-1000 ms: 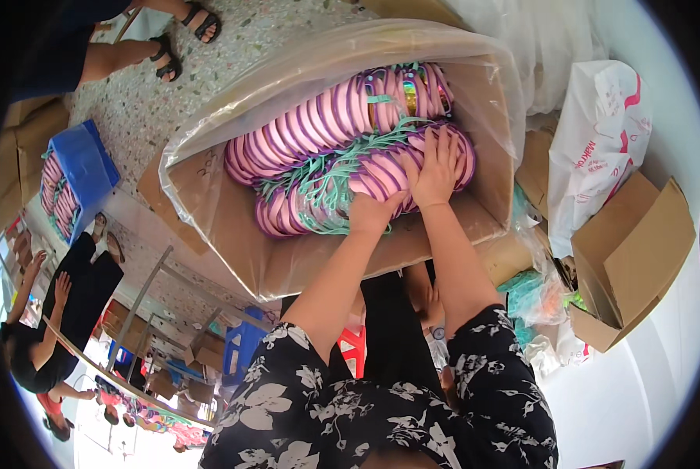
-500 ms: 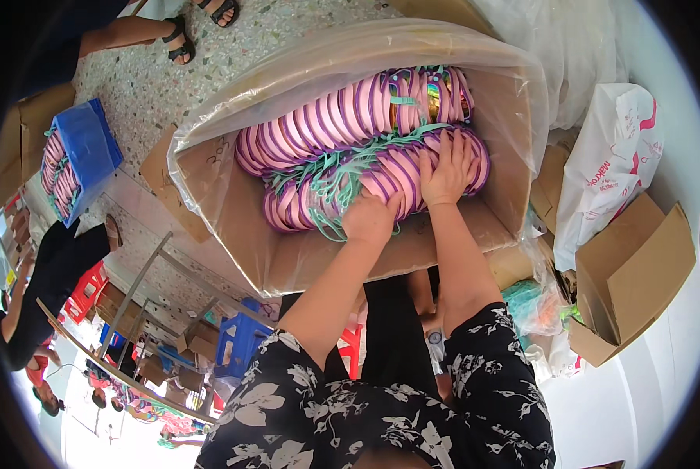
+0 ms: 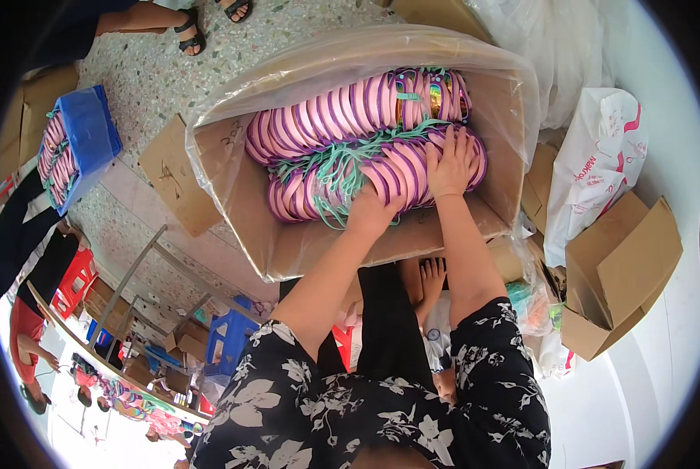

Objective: Inspecting, grouping, and placing assembled plastic headbands into a cardboard box for shipping.

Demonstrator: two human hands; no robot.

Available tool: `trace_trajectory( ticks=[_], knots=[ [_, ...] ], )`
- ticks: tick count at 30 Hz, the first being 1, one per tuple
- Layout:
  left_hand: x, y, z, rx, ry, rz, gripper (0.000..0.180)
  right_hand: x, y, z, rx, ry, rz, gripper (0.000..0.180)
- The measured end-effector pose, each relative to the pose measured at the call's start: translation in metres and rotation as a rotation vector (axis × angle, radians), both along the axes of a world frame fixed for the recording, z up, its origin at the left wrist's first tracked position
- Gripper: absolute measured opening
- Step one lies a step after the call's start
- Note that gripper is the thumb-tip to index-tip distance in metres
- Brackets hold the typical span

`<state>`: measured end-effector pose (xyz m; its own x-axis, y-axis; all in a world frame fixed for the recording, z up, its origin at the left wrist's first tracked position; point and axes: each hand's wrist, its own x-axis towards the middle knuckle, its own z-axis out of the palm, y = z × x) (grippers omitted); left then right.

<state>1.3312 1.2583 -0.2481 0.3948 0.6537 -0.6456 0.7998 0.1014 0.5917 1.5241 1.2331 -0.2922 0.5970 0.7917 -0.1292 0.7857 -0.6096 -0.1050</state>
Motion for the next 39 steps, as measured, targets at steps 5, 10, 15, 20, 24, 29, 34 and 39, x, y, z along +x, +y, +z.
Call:
trace_trajectory(
  ticks=[5,10,15,20,24,29,34,39],
  knots=[
    [-0.011,-0.013,0.015,0.046,0.002,0.023,0.053,-0.056,0.013,0.040,0.015,0.107,-0.003,0.067],
    [-0.024,-0.011,0.009,0.089,-0.021,-0.068,0.051,-0.100,0.018,0.027,0.027,0.086,-0.003,0.075],
    [-0.041,-0.007,0.010,0.131,-0.085,0.024,0.050,-0.107,0.013,0.013,0.014,0.048,-0.008,0.073],
    [-0.071,-0.007,0.036,0.127,-0.085,0.041,0.050,-0.110,0.015,0.011,0.014,0.032,-0.014,0.075],
    [-0.114,-0.012,0.064,0.126,-0.121,0.020,0.048,-0.108,0.015,0.026,-0.012,0.065,-0.023,0.070],
    [-0.177,-0.032,0.089,0.171,-0.151,0.065,0.045,-0.096,0.001,0.048,0.089,0.120,-0.024,0.067],
    [-0.174,-0.018,0.103,0.324,-0.225,-0.002,0.039,-0.048,-0.001,0.047,0.254,0.127,-0.009,0.047],
    [-0.079,0.020,0.099,0.561,-0.447,-0.208,0.032,0.027,0.012,0.020,0.280,0.180,-0.036,0.038]
  ],
)
